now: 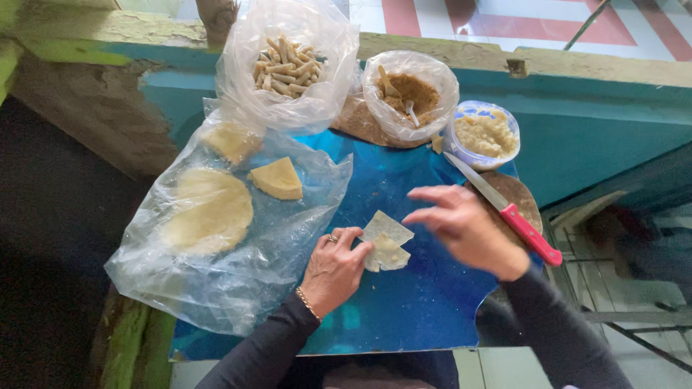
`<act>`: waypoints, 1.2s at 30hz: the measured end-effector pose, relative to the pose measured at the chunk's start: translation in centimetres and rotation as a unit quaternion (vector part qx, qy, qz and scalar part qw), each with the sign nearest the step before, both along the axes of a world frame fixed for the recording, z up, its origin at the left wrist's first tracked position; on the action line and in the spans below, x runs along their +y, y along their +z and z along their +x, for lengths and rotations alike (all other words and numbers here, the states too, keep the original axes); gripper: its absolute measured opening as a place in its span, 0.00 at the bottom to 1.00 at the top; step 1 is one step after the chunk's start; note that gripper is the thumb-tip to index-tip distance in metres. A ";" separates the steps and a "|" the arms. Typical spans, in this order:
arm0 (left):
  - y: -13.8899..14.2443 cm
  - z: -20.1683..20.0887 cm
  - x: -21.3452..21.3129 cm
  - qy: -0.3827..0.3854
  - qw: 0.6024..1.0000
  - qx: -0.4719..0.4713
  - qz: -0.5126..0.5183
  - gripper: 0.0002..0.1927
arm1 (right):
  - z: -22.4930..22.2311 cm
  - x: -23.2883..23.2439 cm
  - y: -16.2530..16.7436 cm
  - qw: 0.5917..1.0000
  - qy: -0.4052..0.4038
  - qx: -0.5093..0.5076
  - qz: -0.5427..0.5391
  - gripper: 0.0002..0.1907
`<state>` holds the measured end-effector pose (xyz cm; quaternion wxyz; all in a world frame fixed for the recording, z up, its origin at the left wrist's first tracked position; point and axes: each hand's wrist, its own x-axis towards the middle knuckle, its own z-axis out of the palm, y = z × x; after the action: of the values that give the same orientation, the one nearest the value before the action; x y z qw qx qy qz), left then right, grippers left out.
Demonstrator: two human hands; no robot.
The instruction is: The person folds square pastry wrappers into filled parcels. They spoon a light filling from a plastic container onto a wrapper, fold the wrapper over, and press the edges closed by hand, setting finished parcels aside while more wrappers and dough pieces wait on the table.
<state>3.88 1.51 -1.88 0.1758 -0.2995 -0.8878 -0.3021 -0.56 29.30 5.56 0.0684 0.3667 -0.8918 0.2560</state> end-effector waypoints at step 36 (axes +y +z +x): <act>0.7 -0.8 -1.1 -0.019 0.998 -0.029 0.045 0.12 | -29.3 -3.4 -1.3 0.872 -0.334 -0.057 0.353 0.18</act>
<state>3.11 0.43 -1.16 0.1570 -0.2994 -0.8722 -0.3536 -29.86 25.90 4.23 -0.0354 0.0317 -0.9945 -0.0933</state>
